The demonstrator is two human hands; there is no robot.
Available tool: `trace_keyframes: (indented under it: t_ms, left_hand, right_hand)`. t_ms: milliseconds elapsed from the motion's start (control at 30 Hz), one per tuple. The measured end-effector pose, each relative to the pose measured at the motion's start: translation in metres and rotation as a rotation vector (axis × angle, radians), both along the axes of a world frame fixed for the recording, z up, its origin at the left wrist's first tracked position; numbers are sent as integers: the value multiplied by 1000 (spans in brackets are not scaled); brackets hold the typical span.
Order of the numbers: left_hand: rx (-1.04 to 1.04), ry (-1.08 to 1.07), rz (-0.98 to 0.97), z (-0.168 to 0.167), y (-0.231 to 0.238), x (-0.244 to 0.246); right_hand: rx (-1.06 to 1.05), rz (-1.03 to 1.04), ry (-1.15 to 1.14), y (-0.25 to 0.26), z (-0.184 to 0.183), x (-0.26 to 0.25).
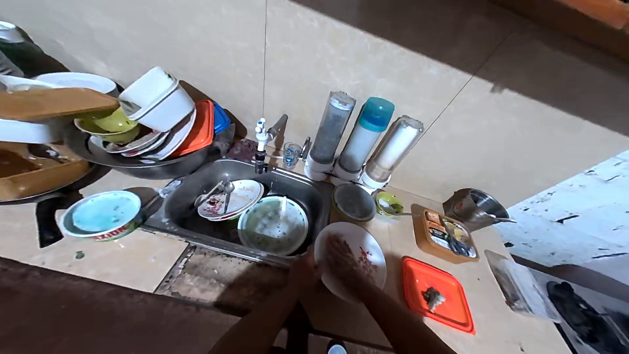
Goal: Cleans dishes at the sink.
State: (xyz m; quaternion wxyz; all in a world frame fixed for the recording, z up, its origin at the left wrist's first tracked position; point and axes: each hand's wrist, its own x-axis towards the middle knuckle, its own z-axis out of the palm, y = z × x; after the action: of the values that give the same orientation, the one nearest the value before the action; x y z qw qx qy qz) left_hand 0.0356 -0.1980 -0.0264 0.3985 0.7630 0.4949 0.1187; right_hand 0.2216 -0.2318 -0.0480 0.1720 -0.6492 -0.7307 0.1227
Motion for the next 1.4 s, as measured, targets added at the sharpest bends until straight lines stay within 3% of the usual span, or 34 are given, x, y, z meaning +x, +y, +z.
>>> trace_keyframes:
  t_ms: [67, 133, 200, 333, 500, 667, 833, 1000, 1067, 1167, 1233, 1333, 1400]
  left_hand:
    - [12, -2, -7, -1, -1, 0]
    - [16, -21, -14, -4, 0, -2]
    - [26, -37, -12, -5, 1, -3]
    - [57, 1, -25, -4, 1, -1]
    - [47, -6, -13, -3, -1, -1]
    - [52, 42, -6, 0, -1, 1]
    - [23, 5, -37, 3, 1, -4]
    - [47, 81, -45, 5, -1, 0]
    - [62, 78, -40, 4, -1, -1]
    - [63, 85, -30, 6, -3, 0]
    - [44, 102, -25, 10, -4, 1]
    - [54, 114, -21, 10, -6, 3]
    - [61, 96, -34, 8, -5, 2]
  right_hand:
    - [27, -11, -63, -1, -1, 10]
    - [-107, -200, -152, 6, 9, 18]
    - [-168, -240, -160, 13, 12, 13]
    - [1, 88, -42, -3, 3, -1]
    - [-171, -249, -123, 14, 15, 6]
    - [-7, 31, 81, 1, 11, -21]
    - [-196, -259, -53, 23, 20, 6]
    - [-119, 70, 145, -27, 13, -24]
    - [-195, 147, 117, -52, 18, -11]
    - [-176, 1, -101, -64, 15, 36]
    - [-277, -135, -163, -44, 23, 60]
    - [-304, -214, -65, -21, 26, 41]
    - [-292, -125, -22, -30, 25, 8]
